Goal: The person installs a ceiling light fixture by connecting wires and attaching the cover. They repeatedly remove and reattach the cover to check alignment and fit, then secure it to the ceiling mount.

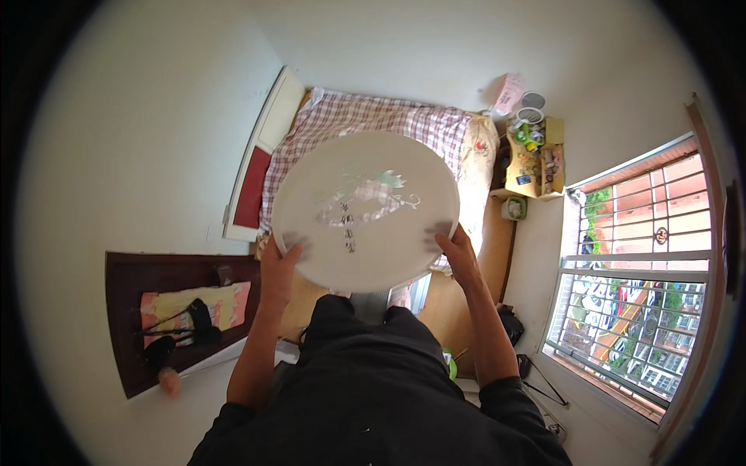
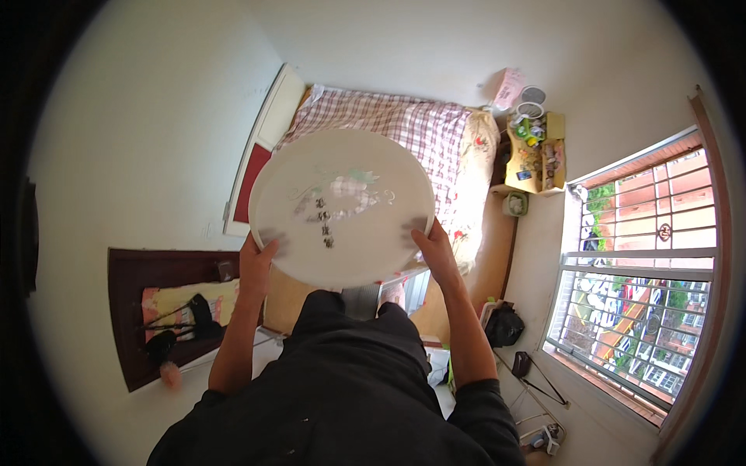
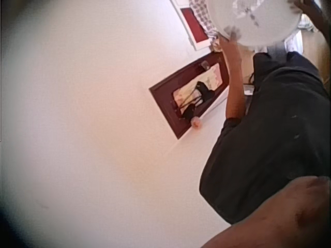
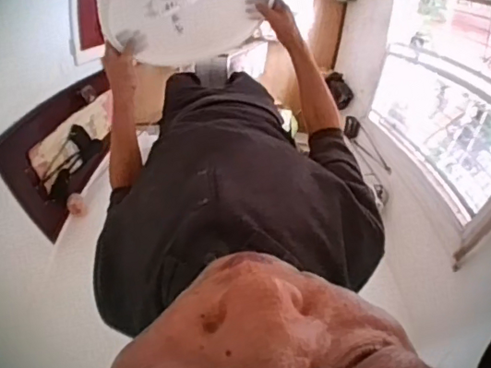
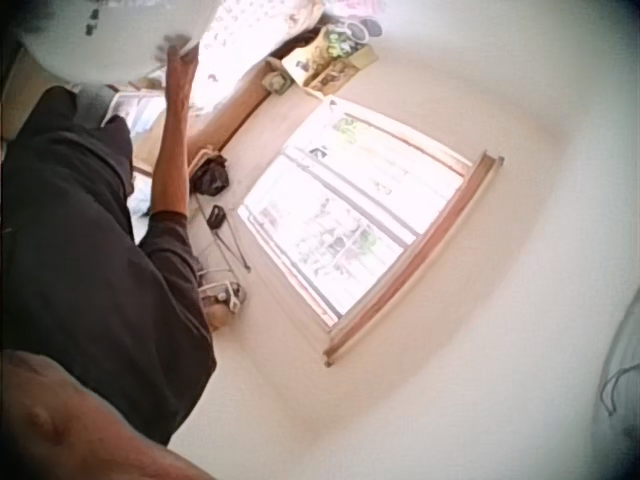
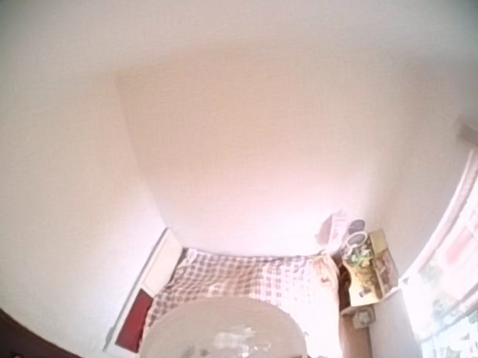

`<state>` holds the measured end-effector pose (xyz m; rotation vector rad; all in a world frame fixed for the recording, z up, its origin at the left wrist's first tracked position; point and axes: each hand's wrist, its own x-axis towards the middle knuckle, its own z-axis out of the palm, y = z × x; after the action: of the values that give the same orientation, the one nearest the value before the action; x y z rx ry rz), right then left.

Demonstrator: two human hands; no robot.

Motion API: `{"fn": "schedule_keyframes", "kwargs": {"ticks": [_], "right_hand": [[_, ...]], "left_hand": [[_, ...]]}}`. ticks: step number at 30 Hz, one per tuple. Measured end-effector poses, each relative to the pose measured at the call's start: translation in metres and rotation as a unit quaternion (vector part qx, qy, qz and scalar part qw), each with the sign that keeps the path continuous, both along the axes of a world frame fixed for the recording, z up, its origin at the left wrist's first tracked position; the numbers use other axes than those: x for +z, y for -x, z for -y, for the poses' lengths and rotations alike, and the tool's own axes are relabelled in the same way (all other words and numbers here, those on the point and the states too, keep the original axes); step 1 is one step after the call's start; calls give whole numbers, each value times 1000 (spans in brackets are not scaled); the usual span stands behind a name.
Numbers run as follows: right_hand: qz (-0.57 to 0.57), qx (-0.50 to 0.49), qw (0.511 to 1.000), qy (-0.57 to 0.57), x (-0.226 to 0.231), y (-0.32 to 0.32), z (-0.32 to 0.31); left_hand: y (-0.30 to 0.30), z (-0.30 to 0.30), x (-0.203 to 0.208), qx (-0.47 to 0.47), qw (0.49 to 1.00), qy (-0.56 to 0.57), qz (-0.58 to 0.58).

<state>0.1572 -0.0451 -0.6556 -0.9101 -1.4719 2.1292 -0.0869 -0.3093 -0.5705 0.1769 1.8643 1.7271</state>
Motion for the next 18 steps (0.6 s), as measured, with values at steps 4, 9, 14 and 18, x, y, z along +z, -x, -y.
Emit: {"fn": "schedule_keyframes", "kwargs": {"ticks": [4, 9, 14, 18], "right_hand": [[60, 29, 998, -23, -23, -1, 8], [66, 68, 995, 15, -28, -13, -7], [168, 74, 983, 9, -48, -41, 13], [84, -15, 992, 88, -50, -96, 33]], "left_hand": [[-2, 1, -10, -22, 991, 22, -129], [-1, -19, -9, 25, 956, 125, -264], [-17, -28, 8, 60, 932, 122, -336], [-44, -56, 15, -10, 942, 79, -327]]}}
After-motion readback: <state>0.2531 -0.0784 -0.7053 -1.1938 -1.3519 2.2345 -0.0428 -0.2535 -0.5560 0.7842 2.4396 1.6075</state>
